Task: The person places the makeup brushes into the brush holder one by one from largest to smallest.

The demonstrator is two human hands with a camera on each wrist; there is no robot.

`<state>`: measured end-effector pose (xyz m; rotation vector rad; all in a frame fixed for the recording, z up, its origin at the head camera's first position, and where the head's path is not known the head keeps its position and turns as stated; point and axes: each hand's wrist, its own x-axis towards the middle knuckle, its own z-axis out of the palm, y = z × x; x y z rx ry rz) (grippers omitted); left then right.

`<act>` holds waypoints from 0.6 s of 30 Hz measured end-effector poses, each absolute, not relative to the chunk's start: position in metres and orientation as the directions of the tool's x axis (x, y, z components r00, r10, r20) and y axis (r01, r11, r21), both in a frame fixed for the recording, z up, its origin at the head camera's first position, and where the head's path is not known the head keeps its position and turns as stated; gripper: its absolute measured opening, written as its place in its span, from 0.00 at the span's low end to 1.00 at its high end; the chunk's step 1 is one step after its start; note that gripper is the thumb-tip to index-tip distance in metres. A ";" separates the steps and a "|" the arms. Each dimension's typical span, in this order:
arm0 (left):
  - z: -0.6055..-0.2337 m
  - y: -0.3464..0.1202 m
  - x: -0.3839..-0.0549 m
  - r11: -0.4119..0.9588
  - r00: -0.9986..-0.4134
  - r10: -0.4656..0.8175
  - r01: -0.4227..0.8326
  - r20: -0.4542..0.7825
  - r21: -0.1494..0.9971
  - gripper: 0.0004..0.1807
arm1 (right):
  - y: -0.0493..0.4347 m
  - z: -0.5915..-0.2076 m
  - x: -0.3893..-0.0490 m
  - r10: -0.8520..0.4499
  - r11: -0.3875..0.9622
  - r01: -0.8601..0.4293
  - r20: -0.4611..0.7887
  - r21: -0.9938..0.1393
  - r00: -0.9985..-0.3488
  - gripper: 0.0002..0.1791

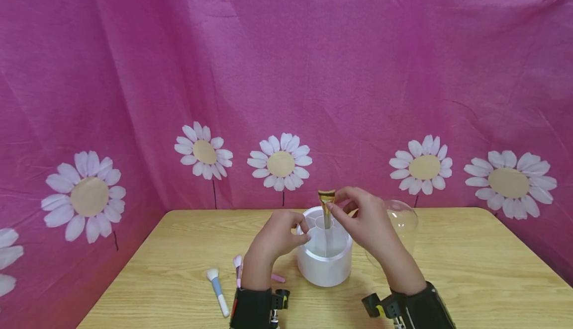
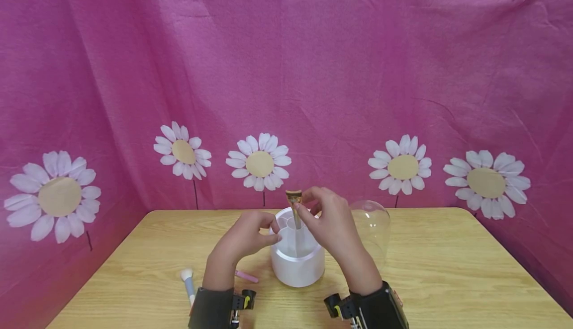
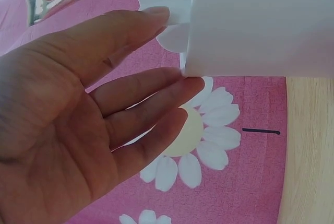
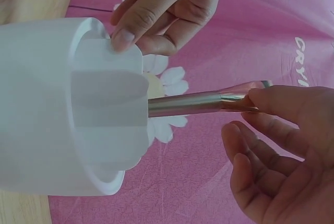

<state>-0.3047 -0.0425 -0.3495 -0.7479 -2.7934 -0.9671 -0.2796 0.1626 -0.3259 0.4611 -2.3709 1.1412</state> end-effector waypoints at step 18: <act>-0.351 -0.041 -0.305 0.696 -0.892 0.381 0.449 0.243 0.560 0.09 | 0.164 -0.325 -0.280 -0.107 0.605 -0.469 0.518 -0.644 -0.849 0.07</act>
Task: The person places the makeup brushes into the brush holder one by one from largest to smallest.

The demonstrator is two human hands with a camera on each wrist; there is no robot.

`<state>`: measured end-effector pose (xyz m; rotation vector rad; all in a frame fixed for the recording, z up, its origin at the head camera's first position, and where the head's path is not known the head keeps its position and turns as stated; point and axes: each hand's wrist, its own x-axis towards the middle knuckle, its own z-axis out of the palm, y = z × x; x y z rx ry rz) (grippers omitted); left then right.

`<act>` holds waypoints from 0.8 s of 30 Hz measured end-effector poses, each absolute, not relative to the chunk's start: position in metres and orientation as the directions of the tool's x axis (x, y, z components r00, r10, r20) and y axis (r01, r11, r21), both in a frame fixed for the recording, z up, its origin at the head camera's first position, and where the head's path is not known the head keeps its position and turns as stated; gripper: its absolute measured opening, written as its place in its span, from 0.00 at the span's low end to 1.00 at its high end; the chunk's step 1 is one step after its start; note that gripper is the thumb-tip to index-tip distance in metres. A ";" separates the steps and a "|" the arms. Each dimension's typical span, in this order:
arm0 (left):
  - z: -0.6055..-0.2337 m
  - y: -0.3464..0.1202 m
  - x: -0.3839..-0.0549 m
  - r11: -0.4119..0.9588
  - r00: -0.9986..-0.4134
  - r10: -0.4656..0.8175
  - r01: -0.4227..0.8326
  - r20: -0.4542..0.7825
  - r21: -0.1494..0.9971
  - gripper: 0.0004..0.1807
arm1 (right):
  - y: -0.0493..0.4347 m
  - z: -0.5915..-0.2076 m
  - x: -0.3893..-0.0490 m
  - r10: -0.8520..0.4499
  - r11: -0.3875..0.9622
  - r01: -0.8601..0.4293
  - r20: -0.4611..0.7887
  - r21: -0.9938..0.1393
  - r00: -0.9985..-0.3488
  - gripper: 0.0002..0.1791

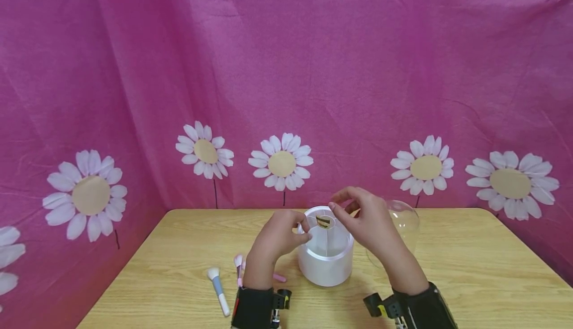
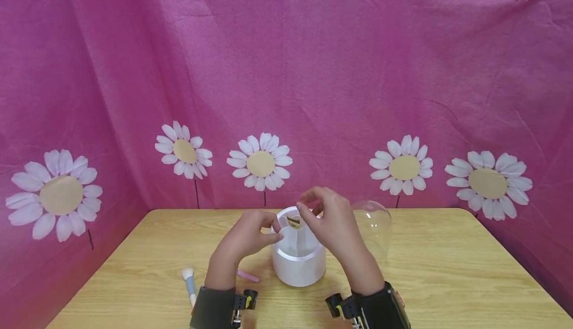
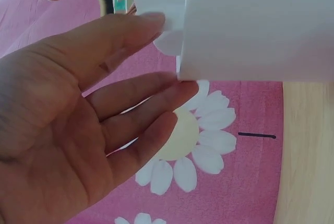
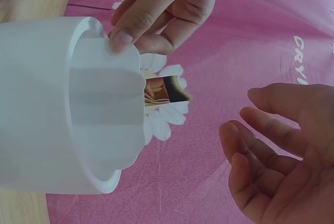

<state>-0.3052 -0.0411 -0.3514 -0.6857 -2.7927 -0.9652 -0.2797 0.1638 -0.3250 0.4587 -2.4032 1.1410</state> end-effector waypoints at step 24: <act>-0.374 -0.027 -0.323 0.792 -0.902 0.149 0.355 0.406 0.497 0.07 | 0.166 -0.324 -0.279 -0.146 0.621 -0.505 0.545 -0.600 -0.826 0.07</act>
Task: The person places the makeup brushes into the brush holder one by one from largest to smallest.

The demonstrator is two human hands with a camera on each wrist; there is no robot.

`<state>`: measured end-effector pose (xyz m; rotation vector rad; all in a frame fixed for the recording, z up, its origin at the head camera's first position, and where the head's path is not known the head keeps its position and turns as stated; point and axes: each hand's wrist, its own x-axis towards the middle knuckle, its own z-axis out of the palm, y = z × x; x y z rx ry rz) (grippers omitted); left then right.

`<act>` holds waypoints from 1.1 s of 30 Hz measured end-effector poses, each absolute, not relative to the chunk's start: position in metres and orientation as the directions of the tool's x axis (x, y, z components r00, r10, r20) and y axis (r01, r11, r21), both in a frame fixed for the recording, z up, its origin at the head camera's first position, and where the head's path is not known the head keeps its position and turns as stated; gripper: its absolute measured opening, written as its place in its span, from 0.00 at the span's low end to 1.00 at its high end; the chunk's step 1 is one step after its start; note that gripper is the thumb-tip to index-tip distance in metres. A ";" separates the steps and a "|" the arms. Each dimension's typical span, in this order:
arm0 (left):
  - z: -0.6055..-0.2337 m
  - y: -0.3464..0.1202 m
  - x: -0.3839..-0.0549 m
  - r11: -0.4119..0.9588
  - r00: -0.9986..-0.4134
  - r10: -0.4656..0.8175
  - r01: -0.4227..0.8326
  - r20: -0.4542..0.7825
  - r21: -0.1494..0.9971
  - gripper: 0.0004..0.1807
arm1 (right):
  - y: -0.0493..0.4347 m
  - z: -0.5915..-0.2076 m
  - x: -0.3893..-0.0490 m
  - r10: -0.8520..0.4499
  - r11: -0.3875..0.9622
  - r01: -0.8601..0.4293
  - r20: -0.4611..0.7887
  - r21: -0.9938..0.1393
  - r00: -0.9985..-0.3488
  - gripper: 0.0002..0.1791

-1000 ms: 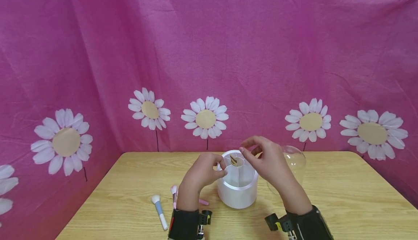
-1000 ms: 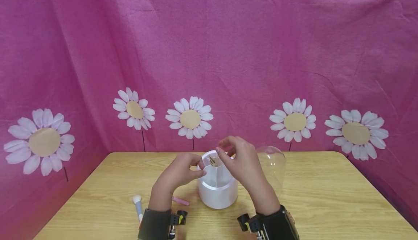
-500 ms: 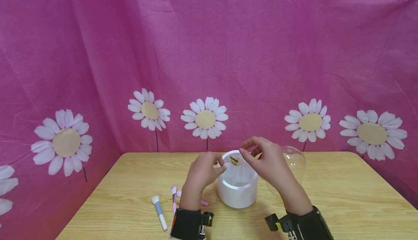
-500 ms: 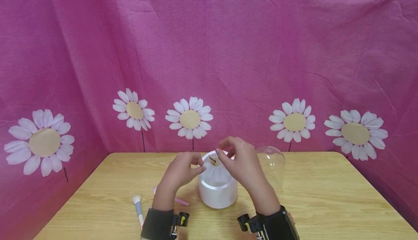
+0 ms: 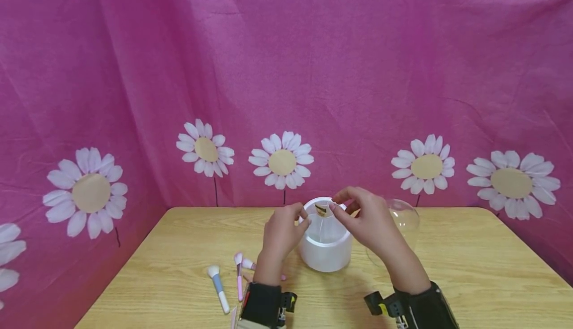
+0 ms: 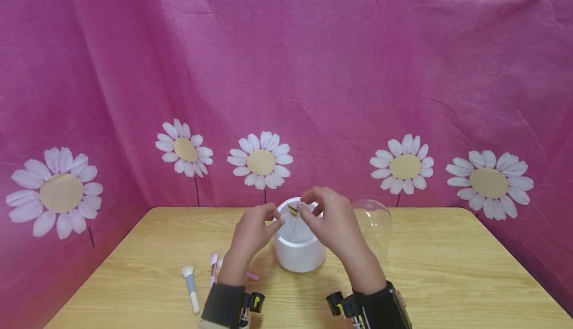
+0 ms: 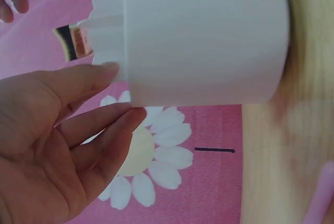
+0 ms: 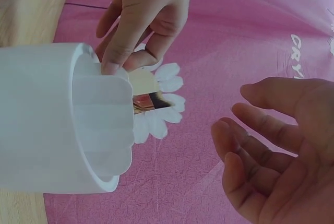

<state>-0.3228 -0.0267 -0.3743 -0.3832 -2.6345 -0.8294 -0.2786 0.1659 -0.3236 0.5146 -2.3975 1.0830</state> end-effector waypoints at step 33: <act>-0.346 -0.125 -0.292 0.717 -0.989 -0.134 -0.053 0.063 0.695 0.15 | 0.171 -0.318 -0.274 -0.166 0.615 -0.503 0.523 -0.607 -0.836 0.10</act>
